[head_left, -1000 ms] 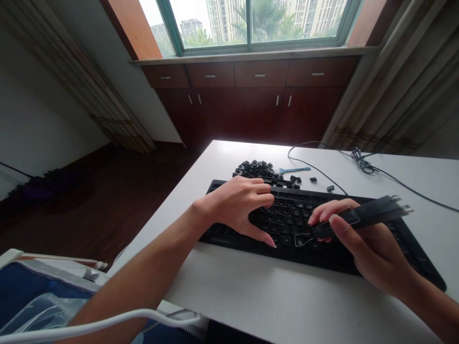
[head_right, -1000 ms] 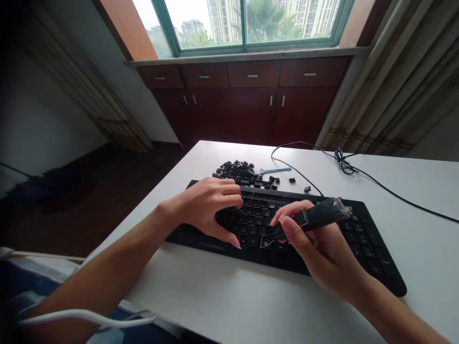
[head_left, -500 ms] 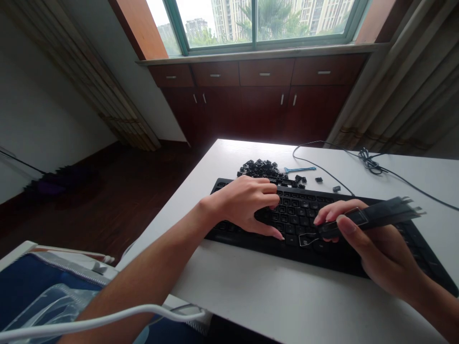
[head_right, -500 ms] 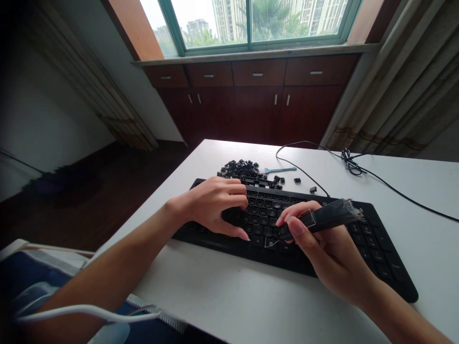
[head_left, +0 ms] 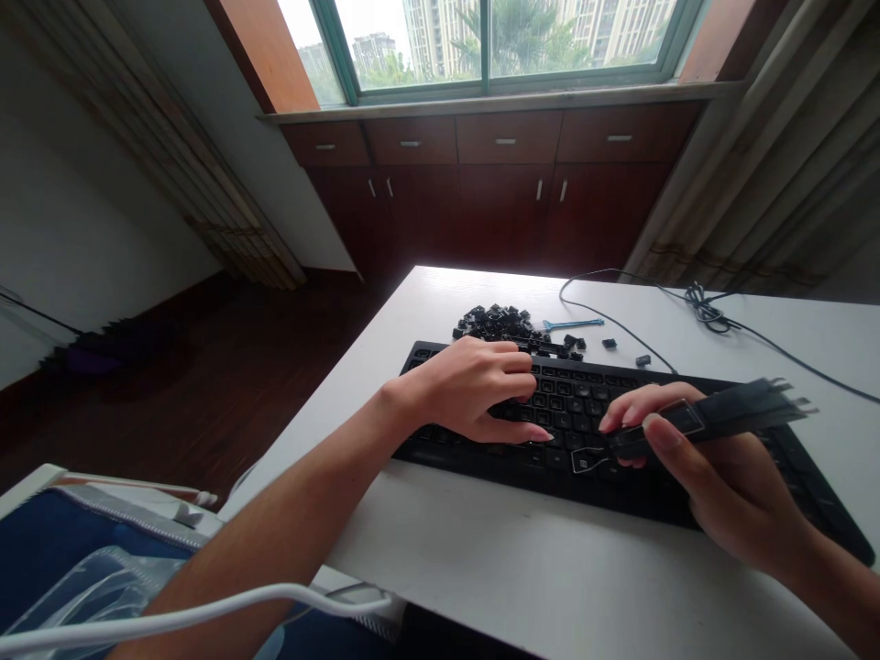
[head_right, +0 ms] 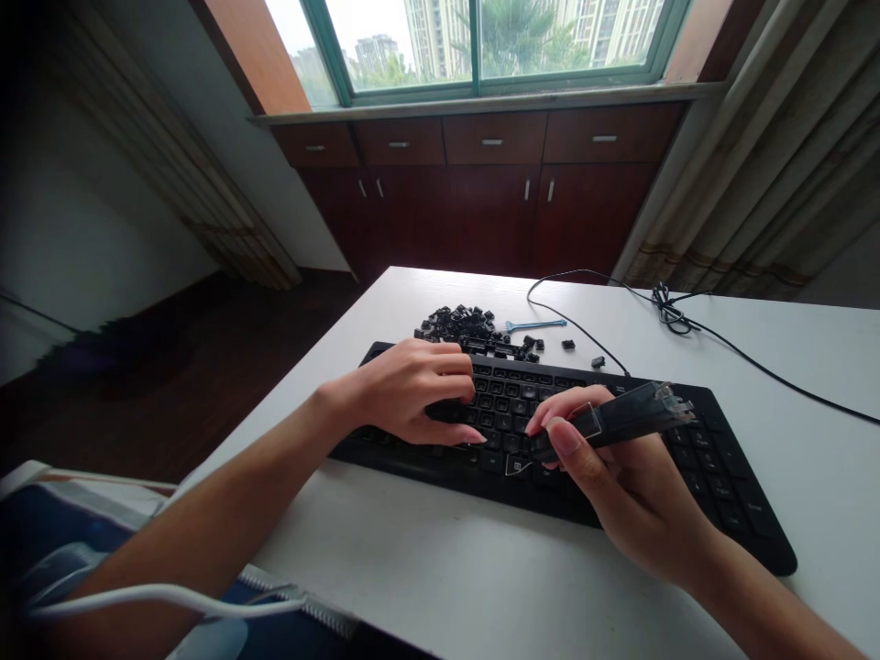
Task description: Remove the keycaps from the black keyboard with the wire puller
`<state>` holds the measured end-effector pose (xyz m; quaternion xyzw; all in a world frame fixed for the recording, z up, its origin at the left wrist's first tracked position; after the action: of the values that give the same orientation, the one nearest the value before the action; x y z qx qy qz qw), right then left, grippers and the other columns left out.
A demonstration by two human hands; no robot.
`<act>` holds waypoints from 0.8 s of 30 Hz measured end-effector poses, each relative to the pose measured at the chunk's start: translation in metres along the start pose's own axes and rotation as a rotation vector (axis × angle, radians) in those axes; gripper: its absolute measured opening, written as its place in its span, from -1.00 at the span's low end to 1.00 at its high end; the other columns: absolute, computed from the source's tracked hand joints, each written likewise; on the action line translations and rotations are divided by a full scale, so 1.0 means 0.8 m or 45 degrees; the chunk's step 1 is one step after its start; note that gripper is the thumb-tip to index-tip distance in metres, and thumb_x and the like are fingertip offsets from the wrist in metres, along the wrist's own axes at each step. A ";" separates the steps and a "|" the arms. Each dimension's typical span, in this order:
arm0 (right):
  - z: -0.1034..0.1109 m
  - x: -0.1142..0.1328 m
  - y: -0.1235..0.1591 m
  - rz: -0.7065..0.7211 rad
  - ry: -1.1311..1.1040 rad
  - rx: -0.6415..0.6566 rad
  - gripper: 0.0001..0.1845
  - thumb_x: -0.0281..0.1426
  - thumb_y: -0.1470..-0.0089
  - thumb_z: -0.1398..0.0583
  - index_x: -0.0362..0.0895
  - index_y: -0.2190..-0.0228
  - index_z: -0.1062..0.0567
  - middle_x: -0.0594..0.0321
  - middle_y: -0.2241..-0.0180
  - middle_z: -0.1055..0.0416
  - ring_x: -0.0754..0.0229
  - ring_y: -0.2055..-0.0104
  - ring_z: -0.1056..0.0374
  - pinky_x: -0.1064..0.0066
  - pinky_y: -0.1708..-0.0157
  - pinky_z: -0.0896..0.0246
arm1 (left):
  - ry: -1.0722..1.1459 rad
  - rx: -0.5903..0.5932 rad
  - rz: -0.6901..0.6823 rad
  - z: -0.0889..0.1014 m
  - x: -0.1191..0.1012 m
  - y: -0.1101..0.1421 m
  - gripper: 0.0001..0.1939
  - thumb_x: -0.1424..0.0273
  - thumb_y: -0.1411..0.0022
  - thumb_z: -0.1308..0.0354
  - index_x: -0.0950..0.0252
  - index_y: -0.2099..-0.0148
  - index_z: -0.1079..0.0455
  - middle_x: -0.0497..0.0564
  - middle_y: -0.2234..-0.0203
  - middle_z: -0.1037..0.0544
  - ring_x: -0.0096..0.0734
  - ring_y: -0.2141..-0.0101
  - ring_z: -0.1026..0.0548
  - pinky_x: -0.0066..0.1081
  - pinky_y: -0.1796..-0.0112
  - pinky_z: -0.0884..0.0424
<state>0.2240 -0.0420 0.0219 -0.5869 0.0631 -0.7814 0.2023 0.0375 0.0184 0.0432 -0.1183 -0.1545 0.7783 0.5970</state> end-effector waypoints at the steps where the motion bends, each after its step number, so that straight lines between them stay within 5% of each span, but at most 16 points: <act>1: -0.001 0.001 0.001 0.010 0.010 0.014 -0.86 -0.36 -0.36 -0.13 -0.02 0.14 -0.50 0.14 0.16 -0.46 0.11 0.18 -0.48 0.44 0.38 -0.53 | -0.012 0.004 -0.013 0.000 -0.002 -0.001 -0.49 -0.06 -0.37 -0.10 0.29 0.37 -0.39 -0.02 0.49 -0.46 -0.40 0.45 -0.39 -0.39 0.50 -0.23; 13: -0.015 0.018 0.006 0.143 0.155 0.151 -0.81 -0.47 -0.32 -0.13 0.03 0.08 -0.41 0.12 0.12 -0.45 0.10 0.17 -0.48 0.40 0.36 -0.48 | -0.002 -0.002 -0.163 -0.003 -0.034 -0.010 -0.55 -0.02 -0.40 -0.06 0.29 0.21 -0.40 0.03 0.37 -0.49 -0.32 0.35 -0.41 -0.33 0.44 -0.31; 24: -0.016 0.022 0.003 0.193 0.243 0.128 -0.80 -0.49 -0.29 -0.15 0.02 0.09 -0.40 0.12 0.16 -0.47 0.07 0.14 -0.48 0.37 0.28 -0.48 | 0.013 0.009 -0.266 -0.014 -0.051 -0.015 -0.58 0.02 -0.42 -0.08 0.29 0.26 -0.37 0.01 0.41 -0.46 -0.32 0.38 -0.37 -0.29 0.36 -0.31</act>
<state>0.2085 -0.0529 0.0324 -0.4926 0.0870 -0.8183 0.2831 0.0629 -0.0171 0.0377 -0.1035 -0.1603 0.7118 0.6760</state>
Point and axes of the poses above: each hand's wrist, its own y-axis away from the middle knuckle, its own z-axis out of the back of the hand, x = y × z, the point moved 7 cm from there along -y, towards the middle knuckle
